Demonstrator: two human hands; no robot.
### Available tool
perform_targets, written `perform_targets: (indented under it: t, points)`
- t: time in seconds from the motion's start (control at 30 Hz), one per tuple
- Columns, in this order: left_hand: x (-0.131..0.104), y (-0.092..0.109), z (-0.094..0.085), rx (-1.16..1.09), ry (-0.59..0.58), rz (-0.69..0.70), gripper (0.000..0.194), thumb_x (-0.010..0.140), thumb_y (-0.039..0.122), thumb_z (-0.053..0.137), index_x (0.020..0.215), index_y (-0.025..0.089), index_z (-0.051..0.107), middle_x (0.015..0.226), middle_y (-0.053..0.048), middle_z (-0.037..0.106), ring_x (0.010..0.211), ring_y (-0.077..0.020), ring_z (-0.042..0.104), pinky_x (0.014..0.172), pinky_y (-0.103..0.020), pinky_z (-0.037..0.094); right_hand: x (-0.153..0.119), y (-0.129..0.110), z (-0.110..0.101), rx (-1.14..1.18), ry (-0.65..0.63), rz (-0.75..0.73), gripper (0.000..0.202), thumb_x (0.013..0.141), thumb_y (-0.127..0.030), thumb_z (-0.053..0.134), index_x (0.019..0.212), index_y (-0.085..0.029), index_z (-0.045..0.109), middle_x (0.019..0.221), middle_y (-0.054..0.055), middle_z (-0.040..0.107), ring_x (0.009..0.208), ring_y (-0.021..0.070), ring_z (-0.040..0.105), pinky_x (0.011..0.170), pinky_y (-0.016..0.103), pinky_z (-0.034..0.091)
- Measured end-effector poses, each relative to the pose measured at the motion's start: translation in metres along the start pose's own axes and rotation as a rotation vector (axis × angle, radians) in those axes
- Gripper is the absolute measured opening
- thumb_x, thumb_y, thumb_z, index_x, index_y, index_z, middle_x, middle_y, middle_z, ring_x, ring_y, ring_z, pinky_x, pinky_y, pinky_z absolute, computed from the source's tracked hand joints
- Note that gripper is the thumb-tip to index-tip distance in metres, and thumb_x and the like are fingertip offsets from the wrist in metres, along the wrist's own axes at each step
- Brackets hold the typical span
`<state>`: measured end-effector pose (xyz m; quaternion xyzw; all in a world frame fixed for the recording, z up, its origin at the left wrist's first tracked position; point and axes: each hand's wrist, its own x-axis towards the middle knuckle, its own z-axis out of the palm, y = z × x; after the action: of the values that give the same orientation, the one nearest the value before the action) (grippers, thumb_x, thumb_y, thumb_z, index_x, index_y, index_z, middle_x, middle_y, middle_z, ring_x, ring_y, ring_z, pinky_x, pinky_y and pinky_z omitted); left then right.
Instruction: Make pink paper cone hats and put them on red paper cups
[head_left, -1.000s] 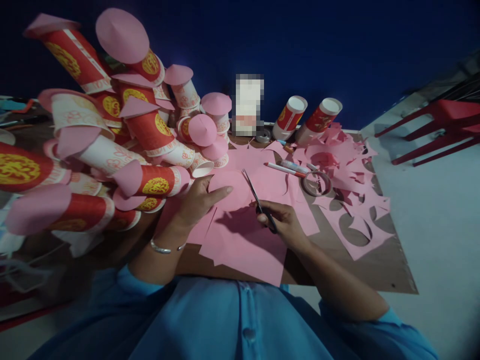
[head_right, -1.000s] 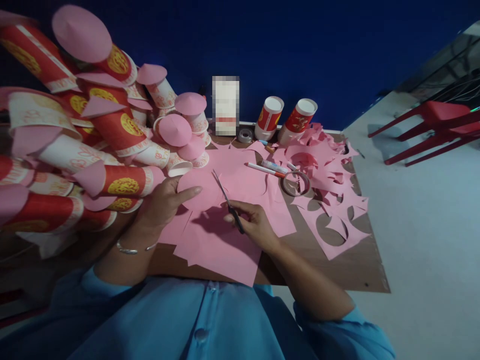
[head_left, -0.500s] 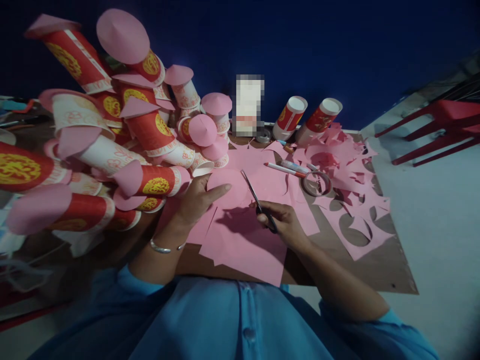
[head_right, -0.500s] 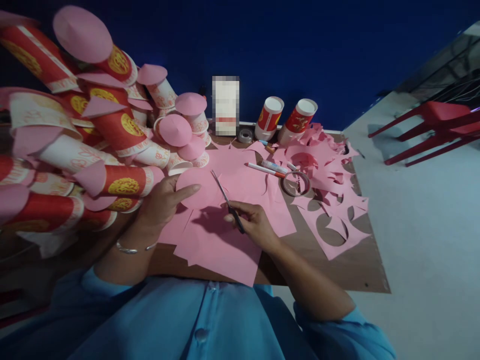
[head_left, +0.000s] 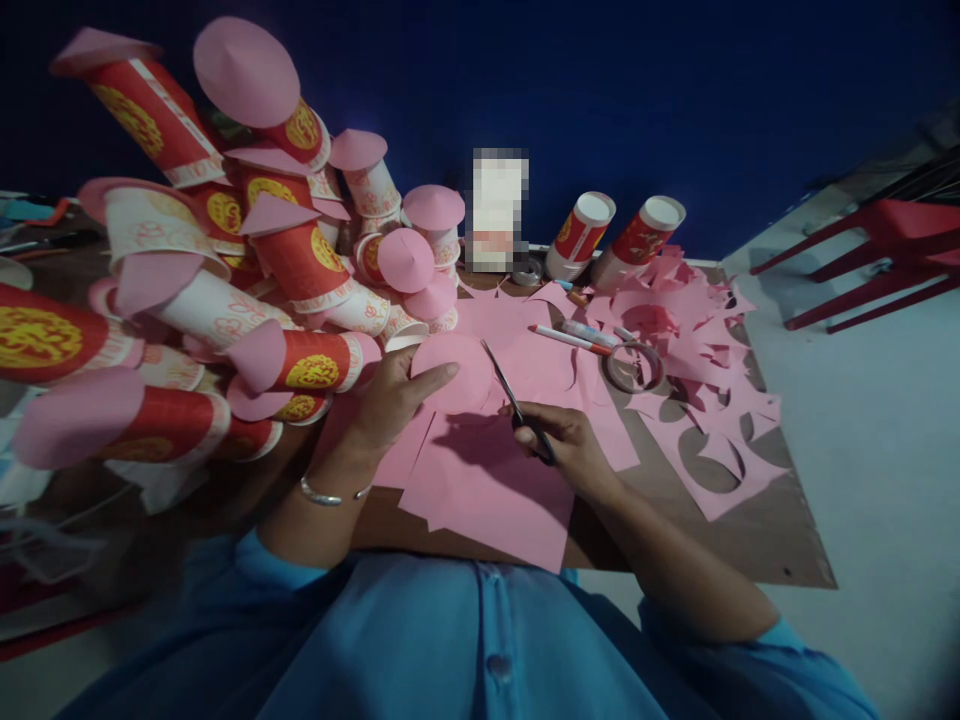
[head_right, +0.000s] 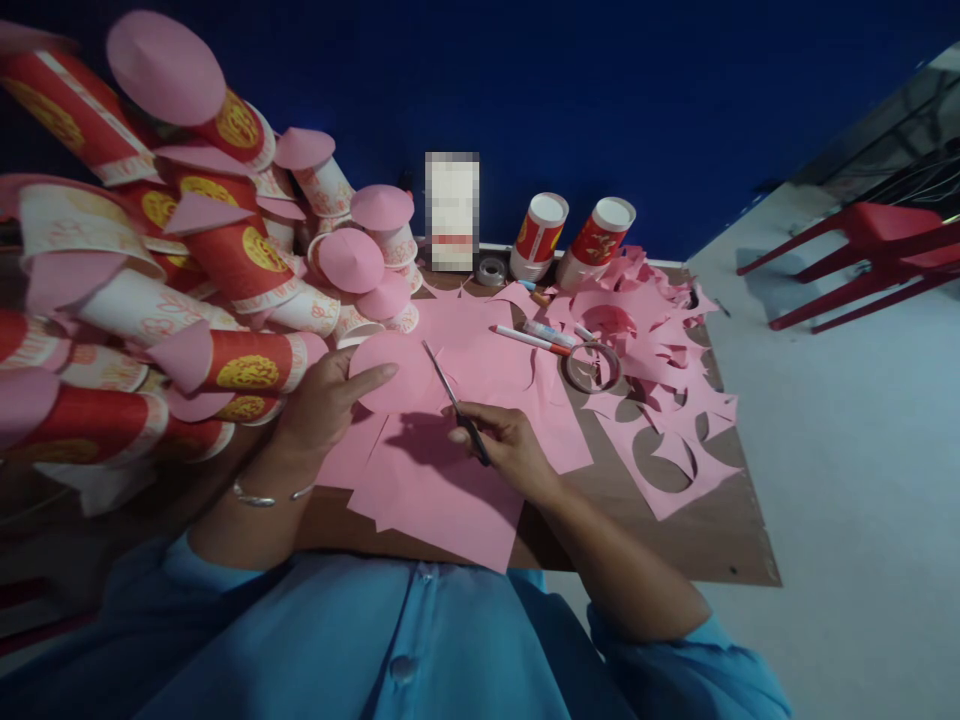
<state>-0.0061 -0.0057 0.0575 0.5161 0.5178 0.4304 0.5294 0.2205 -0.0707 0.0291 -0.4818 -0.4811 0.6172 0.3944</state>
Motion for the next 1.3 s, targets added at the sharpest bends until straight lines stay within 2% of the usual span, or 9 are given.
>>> perform_targets:
  t: [0.5, 0.63, 0.9, 1.17, 1.3]
  points:
    - [0.0008, 0.0013, 0.0007, -0.027, 0.038, -0.010, 0.035, 0.076, 0.044, 0.081, 0.099, 0.018, 0.074, 0.089, -0.006, 0.078, 0.094, -0.0256, 0.071, 0.082, -0.035, 0.058, 0.0006, -0.0008, -0.0003, -0.004, -0.006, -0.002, 0.046, 0.078, -0.057, 0.083, 0.102, -0.018, 0.082, 0.061, -0.004, 0.053, 0.056, 0.0099, 0.044, 0.053, 0.024, 0.041]
    - [0.0031, -0.0023, 0.0000, -0.037, 0.027, -0.013, 0.039, 0.076, 0.045, 0.081, 0.101, 0.016, 0.074, 0.095, -0.006, 0.078, 0.094, -0.0238, 0.071, 0.083, -0.033, 0.057, 0.0004, -0.0001, -0.0006, -0.011, -0.013, -0.004, 0.045, 0.078, -0.056, 0.083, 0.102, -0.018, 0.081, 0.061, -0.004, 0.052, 0.056, 0.0100, 0.042, 0.052, 0.024, 0.041]
    - [0.0027, -0.0046, -0.0012, -0.061, 0.020, -0.013, 0.035, 0.076, 0.043, 0.082, 0.101, 0.018, 0.076, 0.099, -0.005, 0.078, 0.092, -0.0221, 0.070, 0.083, -0.032, 0.057, 0.0008, 0.0000, 0.0004, 0.042, -0.011, 0.019, 0.042, 0.074, -0.051, 0.087, 0.102, -0.019, 0.082, 0.062, -0.004, 0.053, 0.057, 0.0097, 0.044, 0.052, 0.023, 0.042]
    - [0.0015, -0.0031, -0.0023, -0.009, -0.006, -0.008, 0.033, 0.076, 0.044, 0.082, 0.097, 0.019, 0.076, 0.094, -0.005, 0.079, 0.092, -0.0250, 0.072, 0.081, -0.034, 0.059, 0.0005, -0.0022, 0.0002, 0.053, -0.007, 0.052, 0.044, 0.072, -0.050, 0.089, 0.102, -0.019, 0.082, 0.063, -0.004, 0.055, 0.057, 0.0100, 0.046, 0.052, 0.023, 0.042]
    - [0.0030, -0.0025, -0.0037, -0.011, -0.017, 0.007, 0.033, 0.074, 0.043, 0.084, 0.095, 0.019, 0.076, 0.096, -0.004, 0.079, 0.092, -0.0232, 0.071, 0.084, -0.033, 0.058, 0.0002, -0.0017, -0.0001, 0.064, -0.015, 0.041, 0.044, 0.072, -0.051, 0.089, 0.102, -0.019, 0.082, 0.061, -0.004, 0.054, 0.056, 0.0093, 0.045, 0.052, 0.023, 0.041]
